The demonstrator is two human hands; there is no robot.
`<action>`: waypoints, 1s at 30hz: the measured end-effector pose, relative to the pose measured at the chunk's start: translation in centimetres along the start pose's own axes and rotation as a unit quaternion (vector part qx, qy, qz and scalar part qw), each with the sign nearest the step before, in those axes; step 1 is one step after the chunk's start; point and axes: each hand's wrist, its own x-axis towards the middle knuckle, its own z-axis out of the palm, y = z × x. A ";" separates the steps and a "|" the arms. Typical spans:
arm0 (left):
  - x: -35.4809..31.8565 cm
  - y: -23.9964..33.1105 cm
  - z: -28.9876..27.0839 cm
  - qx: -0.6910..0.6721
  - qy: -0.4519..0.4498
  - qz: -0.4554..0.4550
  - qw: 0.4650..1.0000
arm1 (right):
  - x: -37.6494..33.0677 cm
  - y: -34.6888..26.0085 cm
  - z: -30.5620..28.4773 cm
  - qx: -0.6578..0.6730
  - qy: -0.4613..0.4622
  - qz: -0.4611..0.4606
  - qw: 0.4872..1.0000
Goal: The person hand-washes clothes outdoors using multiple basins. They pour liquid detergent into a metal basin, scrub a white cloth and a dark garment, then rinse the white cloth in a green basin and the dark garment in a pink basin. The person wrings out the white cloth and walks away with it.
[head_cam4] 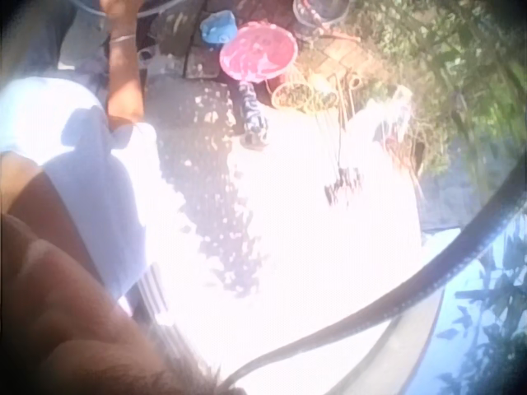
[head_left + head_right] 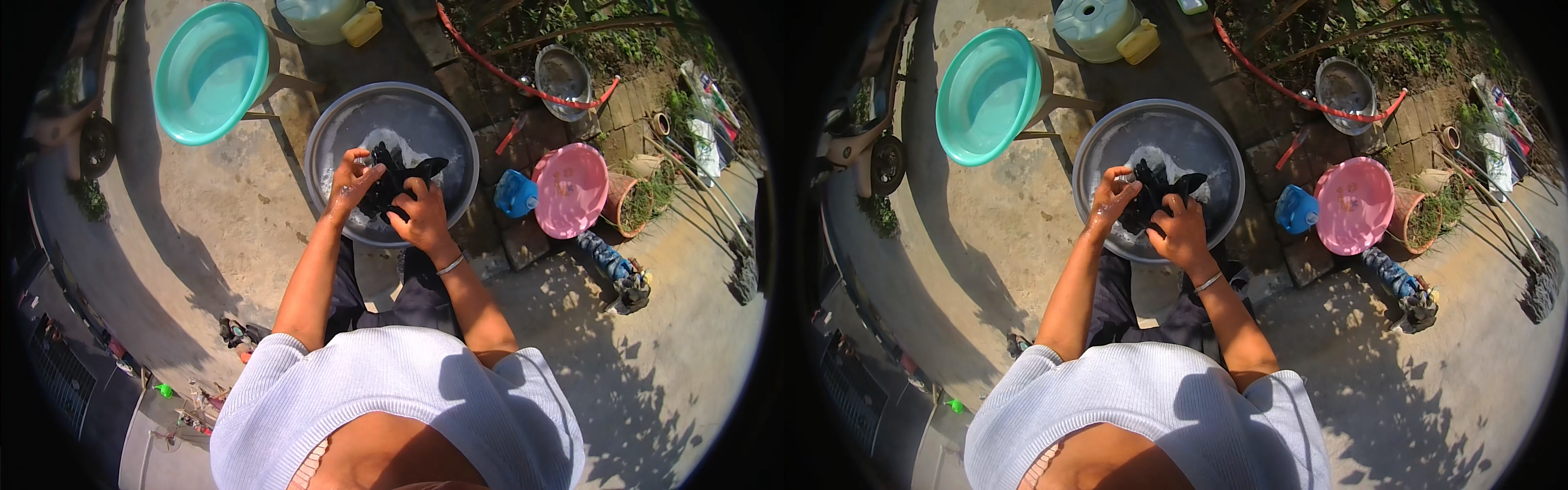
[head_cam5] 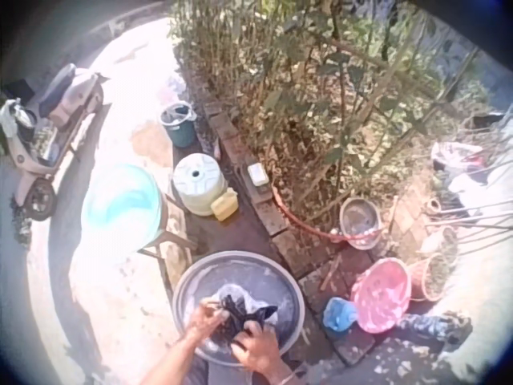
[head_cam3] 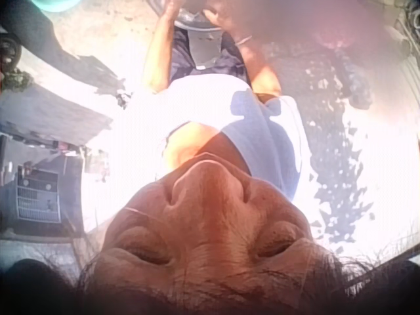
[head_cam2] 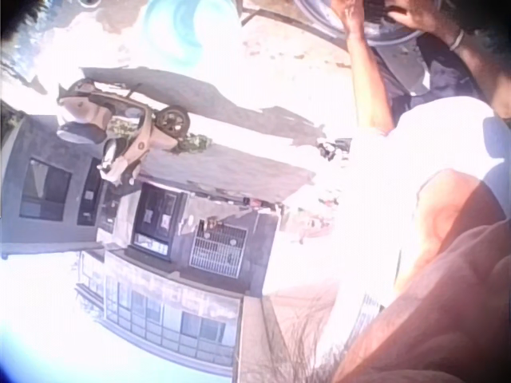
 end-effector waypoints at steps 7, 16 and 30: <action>-0.2 -2.8 5.5 0.488 0.126 0.144 0.852 | -1.2 3.4 3.6 -0.050 0.098 0.162 0.981; 6.4 -10.7 5.4 0.446 0.071 -0.132 0.882 | 2.9 8.9 10.0 -0.136 -0.057 0.298 0.943; 8.6 -5.7 -1.6 -0.096 -0.050 -0.175 0.979 | 6.1 15.0 8.0 0.279 0.006 0.518 0.808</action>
